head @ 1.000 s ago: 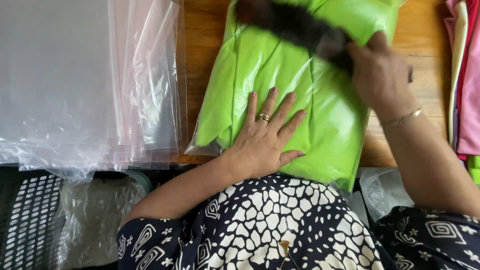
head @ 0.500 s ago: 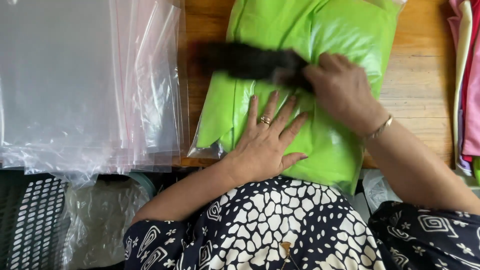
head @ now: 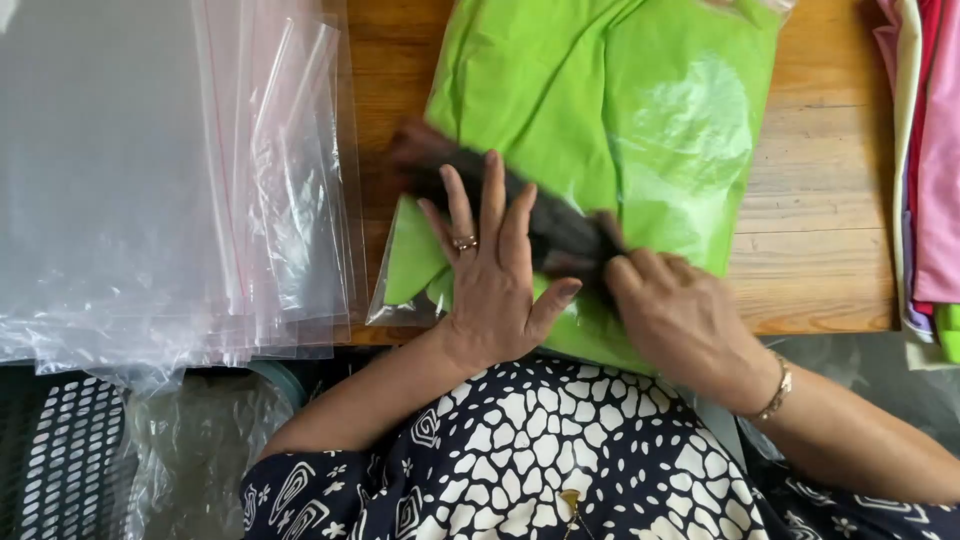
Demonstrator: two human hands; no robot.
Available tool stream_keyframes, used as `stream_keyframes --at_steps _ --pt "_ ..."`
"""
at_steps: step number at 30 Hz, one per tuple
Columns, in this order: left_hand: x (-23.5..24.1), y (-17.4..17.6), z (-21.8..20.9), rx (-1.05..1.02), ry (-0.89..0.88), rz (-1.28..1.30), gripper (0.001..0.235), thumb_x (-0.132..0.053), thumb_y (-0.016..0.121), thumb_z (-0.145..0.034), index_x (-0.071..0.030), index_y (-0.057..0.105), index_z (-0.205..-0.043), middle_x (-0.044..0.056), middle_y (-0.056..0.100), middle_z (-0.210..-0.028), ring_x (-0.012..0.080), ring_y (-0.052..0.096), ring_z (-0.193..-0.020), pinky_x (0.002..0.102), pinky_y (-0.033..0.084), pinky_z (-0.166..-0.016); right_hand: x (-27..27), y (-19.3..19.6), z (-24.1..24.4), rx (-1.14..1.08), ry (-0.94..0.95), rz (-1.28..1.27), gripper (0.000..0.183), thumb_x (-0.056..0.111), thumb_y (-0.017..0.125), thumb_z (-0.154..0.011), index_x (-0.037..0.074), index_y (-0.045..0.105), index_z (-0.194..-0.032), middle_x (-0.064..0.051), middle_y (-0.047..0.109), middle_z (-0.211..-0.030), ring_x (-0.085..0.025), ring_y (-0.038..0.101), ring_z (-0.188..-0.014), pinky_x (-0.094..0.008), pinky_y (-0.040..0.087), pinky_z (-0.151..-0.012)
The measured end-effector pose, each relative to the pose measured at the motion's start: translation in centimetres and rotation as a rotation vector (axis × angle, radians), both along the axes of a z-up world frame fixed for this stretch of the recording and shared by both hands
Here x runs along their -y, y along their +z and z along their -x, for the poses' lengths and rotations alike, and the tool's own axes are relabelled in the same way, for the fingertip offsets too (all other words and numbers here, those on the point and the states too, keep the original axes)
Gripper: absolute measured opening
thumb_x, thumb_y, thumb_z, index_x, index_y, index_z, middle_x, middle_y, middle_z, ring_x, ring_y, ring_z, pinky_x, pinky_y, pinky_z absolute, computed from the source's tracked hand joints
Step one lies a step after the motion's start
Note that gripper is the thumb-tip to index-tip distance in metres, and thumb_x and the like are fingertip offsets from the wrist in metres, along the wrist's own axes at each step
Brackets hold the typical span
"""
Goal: The person is folding colored fabrics, placing them into clear plastic bags, wiping them with a duster, and then placing the finished packages into a basket.
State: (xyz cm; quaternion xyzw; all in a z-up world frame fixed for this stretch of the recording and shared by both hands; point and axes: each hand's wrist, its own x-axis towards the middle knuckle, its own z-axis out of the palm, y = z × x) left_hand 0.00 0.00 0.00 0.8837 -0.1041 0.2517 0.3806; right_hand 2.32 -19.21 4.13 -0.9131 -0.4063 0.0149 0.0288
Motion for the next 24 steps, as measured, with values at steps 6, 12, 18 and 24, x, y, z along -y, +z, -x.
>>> stream_keyframes --at_steps 6,12,18,24 --pt "-0.2 0.6 -0.2 -0.411 -0.075 -0.373 0.091 -0.067 -0.001 -0.086 -0.004 0.025 -0.146 0.014 -0.004 -0.154 0.0414 -0.013 -0.139 0.067 -0.013 -0.107 11.1 -4.3 -8.0 0.059 -0.700 0.316 0.060 0.012 0.039 -0.091 -0.014 0.028 -0.144 -0.020 0.069 -0.079 -0.046 0.067 -0.067 -0.052 0.047 -0.053" --pt "-1.5 3.0 -0.7 -0.459 -0.085 -0.459 0.090 -0.068 -0.005 -0.084 -0.011 0.022 -0.148 0.015 -0.003 -0.153 0.0420 -0.011 -0.138 0.069 -0.009 -0.105 7.6 -2.4 -2.8 0.121 -0.713 -0.040 0.022 0.016 0.053 -0.099 -0.006 0.048 -0.100 -0.031 0.058 -0.073 -0.051 0.053 -0.059 -0.057 0.037 -0.052" --pt "-3.0 0.8 -2.0 -0.546 -0.086 -0.658 0.083 -0.069 0.002 -0.088 -0.011 0.011 -0.148 0.018 0.009 -0.152 0.0478 -0.007 -0.135 0.072 -0.005 -0.100 2.9 -2.4 1.9 -0.177 -0.143 -0.003 0.015 0.009 0.043 -0.096 0.010 0.041 -0.081 0.001 0.046 -0.052 -0.012 0.036 -0.033 -0.028 0.030 -0.026" --pt "-3.0 5.6 -0.8 -0.876 -0.224 -0.723 0.081 -0.065 0.017 -0.090 -0.013 -0.006 -0.149 0.015 -0.021 -0.150 0.0479 -0.012 -0.135 0.064 0.006 -0.105 9.2 -3.9 -6.0 0.133 -0.654 0.370 0.041 0.023 0.046 -0.092 0.004 0.046 -0.128 -0.013 0.069 -0.066 -0.040 0.067 -0.055 -0.046 0.046 -0.043"
